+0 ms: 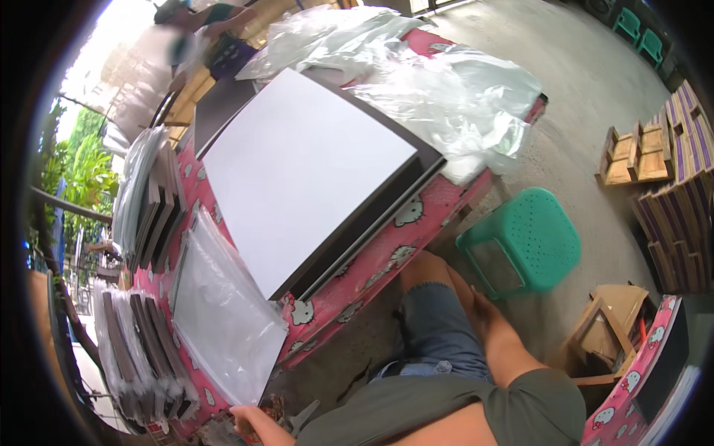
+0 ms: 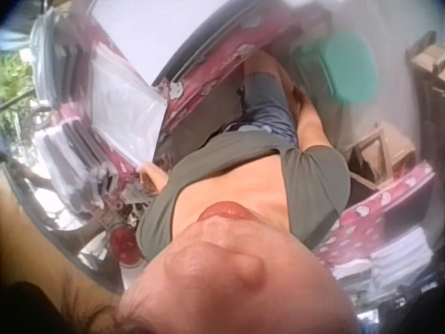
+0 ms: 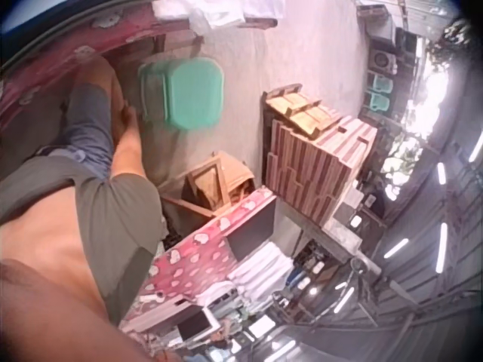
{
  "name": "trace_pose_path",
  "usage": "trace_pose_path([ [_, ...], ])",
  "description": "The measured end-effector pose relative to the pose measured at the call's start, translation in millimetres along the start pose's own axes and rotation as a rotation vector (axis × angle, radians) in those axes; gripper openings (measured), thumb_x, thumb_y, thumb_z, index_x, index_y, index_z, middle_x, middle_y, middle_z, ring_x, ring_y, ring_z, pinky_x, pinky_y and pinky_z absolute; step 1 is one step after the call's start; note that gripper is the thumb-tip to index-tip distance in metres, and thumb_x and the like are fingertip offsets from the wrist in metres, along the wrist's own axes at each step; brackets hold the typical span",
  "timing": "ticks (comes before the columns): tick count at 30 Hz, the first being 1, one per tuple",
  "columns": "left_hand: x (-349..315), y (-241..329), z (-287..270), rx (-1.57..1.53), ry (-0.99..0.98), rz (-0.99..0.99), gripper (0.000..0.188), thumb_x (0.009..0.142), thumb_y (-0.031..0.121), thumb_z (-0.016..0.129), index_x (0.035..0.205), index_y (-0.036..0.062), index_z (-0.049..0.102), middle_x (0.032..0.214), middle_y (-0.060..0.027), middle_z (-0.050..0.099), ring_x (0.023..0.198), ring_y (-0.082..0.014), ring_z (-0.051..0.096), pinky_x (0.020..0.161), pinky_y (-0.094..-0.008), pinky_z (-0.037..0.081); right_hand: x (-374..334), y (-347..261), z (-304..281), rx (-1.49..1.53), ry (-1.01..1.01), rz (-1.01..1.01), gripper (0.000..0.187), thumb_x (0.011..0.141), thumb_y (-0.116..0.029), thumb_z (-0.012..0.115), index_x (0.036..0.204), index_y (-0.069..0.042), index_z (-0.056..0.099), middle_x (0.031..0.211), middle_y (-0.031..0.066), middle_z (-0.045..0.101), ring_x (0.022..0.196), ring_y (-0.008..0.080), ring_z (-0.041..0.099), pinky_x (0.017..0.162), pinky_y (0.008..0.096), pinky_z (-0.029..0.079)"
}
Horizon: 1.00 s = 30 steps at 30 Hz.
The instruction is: The person places black cardboard sheets into plastic bags and stacks them on a table.
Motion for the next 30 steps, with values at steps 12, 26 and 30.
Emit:
trace_pose_path([
  [12,-120,117,3,-0.454,0.054,0.601,0.042,0.063,0.022,0.066,0.094,-0.0052,0.058,0.095,-0.0212,0.057,0.089,-0.0298,0.057,0.075,-0.0417,0.047,-232,-366,-123,0.090,-0.018,-0.926,0.025,0.084,-0.021,0.056,0.096,0.001,0.061,0.083,0.0045,0.063,0.076,0.0126,0.057,0.072,0.0285,0.045],
  [26,-670,184,-177,-0.465,-1.974,1.422,0.077,0.062,0.008,0.073,0.128,0.0035,0.033,0.109,-0.0121,0.054,0.094,-0.0213,0.055,0.076,-0.0312,0.044,-409,-576,-64,-0.749,-0.271,-2.012,0.017,0.072,-0.016,0.064,0.080,-0.002,0.059,0.067,0.0158,0.060,0.060,0.0248,0.060,0.058,0.0333,0.047],
  [30,-669,197,-171,-0.850,-1.981,0.757,0.020,0.080,0.004,0.059,0.099,-0.0020,0.060,0.082,-0.0059,0.060,0.075,-0.0088,0.055,0.064,-0.0229,0.044,-439,-629,-108,-0.171,-0.279,-1.745,0.043,0.067,-0.023,0.073,0.099,-0.003,0.053,0.092,0.0078,0.060,0.076,0.0138,0.058,0.067,0.0310,0.047],
])
Point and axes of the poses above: each hand's wrist, its own x-axis towards the middle knuckle, its own z-axis out of the palm, y = z × x, the point moved 1 cm from there along x, towards the middle knuckle
